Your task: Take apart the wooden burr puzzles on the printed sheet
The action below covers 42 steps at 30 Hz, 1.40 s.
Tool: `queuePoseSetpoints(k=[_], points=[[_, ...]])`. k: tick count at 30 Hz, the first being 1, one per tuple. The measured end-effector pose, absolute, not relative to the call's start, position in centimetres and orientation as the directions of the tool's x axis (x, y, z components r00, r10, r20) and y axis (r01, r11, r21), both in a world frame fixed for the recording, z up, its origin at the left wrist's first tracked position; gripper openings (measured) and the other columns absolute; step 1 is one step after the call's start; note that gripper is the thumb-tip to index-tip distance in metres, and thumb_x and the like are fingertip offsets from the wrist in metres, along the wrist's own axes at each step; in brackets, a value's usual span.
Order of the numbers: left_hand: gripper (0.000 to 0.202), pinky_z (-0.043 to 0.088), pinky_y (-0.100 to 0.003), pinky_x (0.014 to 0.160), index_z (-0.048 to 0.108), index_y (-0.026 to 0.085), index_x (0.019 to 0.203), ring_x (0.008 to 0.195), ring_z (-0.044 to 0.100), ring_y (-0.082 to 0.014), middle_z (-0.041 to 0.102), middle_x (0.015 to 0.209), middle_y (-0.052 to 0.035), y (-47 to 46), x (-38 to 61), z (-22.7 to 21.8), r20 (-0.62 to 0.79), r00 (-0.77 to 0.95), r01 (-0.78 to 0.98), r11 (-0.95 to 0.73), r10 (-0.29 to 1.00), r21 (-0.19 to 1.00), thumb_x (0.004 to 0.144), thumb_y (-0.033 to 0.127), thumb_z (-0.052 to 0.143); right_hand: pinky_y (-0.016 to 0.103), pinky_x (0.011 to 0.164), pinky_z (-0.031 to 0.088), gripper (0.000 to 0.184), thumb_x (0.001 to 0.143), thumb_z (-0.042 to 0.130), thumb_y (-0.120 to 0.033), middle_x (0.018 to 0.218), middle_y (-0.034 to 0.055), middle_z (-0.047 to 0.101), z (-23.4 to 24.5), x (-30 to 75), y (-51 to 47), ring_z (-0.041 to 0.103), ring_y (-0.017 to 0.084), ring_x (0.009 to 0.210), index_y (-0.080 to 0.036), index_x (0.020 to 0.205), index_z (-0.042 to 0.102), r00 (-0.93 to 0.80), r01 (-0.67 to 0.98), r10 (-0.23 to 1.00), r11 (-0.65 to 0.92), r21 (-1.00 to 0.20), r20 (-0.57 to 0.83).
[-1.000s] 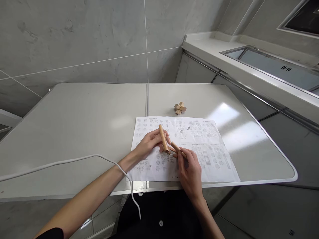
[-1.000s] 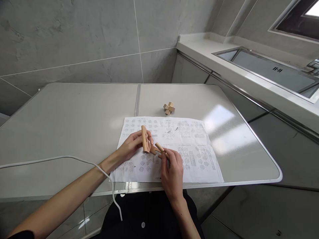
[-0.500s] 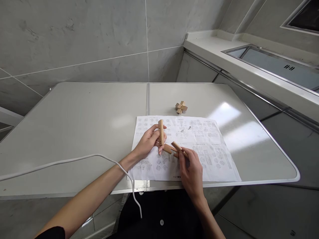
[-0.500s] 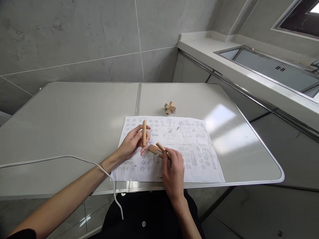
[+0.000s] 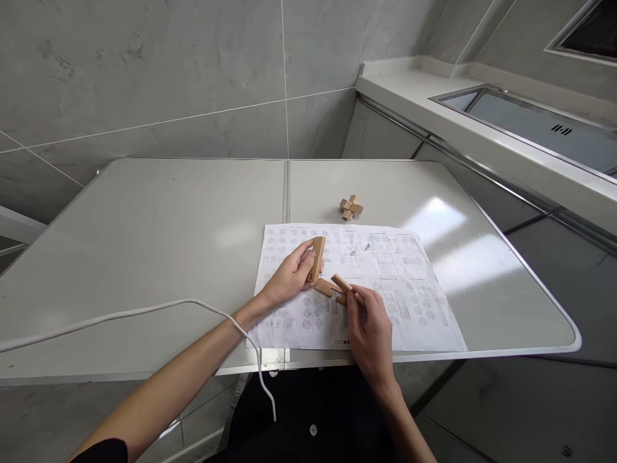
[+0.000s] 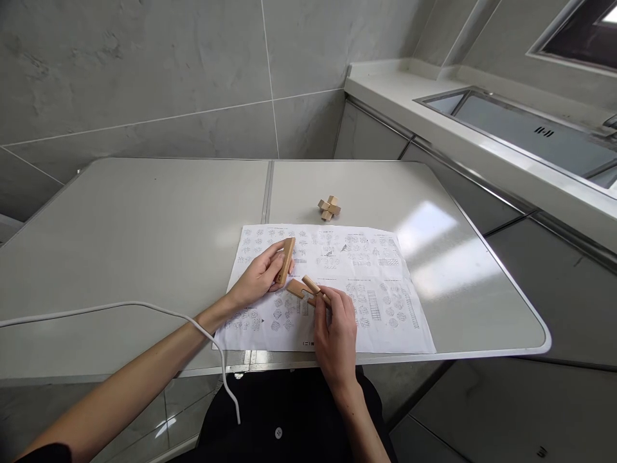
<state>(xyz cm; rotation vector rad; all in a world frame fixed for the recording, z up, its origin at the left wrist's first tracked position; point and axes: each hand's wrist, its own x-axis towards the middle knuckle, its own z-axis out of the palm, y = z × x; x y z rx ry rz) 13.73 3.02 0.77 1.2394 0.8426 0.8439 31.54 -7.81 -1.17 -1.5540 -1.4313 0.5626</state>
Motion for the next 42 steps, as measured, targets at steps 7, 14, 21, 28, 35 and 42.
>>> queuePoseSetpoints(k=[7, 14, 21, 28, 35, 42], points=[[0.049, 0.043, -0.025, 0.058, 0.055, 0.020, 0.149, 0.066, 0.058, -0.0130, 0.067, 0.094, -0.0044, 2.5, 13.6, 0.7, 0.016, 0.377, 0.269, -0.126, 0.926, 0.955, 0.110, 0.049, 0.048, 0.043, 0.087, 0.056, 0.025, 0.112, 0.048, -0.039, 0.113, 0.0110, 0.071, -1.2, 31.5, -7.8, 0.067, 0.027, 0.105, -0.024, 0.119, 0.067, 0.225, 0.528, 0.941, 0.101, -0.843, 0.253], [0.034, 0.045, -0.028, 0.065, 0.065, 0.024, 0.136, 0.064, 0.059, -0.0156, 0.070, 0.083, -0.0012, 1.9, 13.8, 0.8, 0.250, 0.454, 0.402, -0.447, 0.855, 0.799, 0.109, 0.041, 0.053, 0.040, 0.082, 0.056, 0.028, 0.113, 0.045, -0.043, 0.110, 0.0100, 0.071, -1.4, 31.6, -7.9, 0.068, 0.026, 0.097, -0.023, 0.116, 0.065, 0.288, 0.501, 0.935, 0.037, -0.865, 0.207], [0.027, 0.051, -0.043, 0.094, 0.070, 0.022, 0.125, 0.102, 0.068, -0.0255, 0.077, 0.113, -0.0089, 2.4, 13.8, 0.6, 0.304, 0.533, 0.420, -0.559, 0.789, 0.715, 0.111, 0.034, 0.050, 0.039, 0.081, 0.056, 0.029, 0.113, 0.046, -0.044, 0.112, 0.0099, 0.071, -1.0, 31.5, -7.9, 0.069, 0.025, 0.097, -0.023, 0.118, 0.065, 0.290, 0.486, 0.936, 0.035, -0.873, 0.199], [0.030, 0.049, -0.043, 0.094, 0.071, 0.019, 0.123, 0.101, 0.065, -0.0259, 0.077, 0.110, -0.0092, 2.6, 13.8, 0.0, 0.307, 0.575, 0.466, -0.612, 0.758, 0.639, 0.113, 0.034, 0.047, 0.038, 0.076, 0.055, 0.031, 0.112, 0.046, -0.046, 0.107, 0.0094, 0.071, -1.1, 31.6, -8.0, 0.068, 0.024, 0.090, -0.023, 0.115, 0.066, 0.280, 0.493, 0.939, 0.039, -0.869, 0.201], [0.028, 0.047, -0.045, 0.096, 0.069, 0.020, 0.118, 0.105, 0.065, -0.0261, 0.075, 0.113, -0.0082, 2.8, 13.8, -0.5, 0.299, 0.502, 0.544, -0.565, 0.812, 0.620, 0.113, 0.030, 0.044, 0.038, 0.078, 0.055, 0.026, 0.112, 0.047, -0.042, 0.106, 0.0086, 0.071, -1.1, 31.5, -8.0, 0.067, 0.024, 0.092, -0.024, 0.115, 0.065, 0.282, 0.489, 0.939, 0.037, -0.872, 0.197], [0.030, 0.049, -0.045, 0.096, 0.072, 0.021, 0.121, 0.103, 0.061, -0.0266, 0.069, 0.111, -0.0092, 2.7, 13.7, -0.7, 0.304, 0.471, 0.586, -0.551, 0.828, 0.594, 0.111, 0.035, 0.047, 0.038, 0.078, 0.055, 0.026, 0.112, 0.047, -0.041, 0.106, 0.0091, 0.070, -1.1, 31.5, -8.0, 0.067, 0.024, 0.093, -0.023, 0.114, 0.065, 0.283, 0.498, 0.936, 0.044, -0.866, 0.211]])
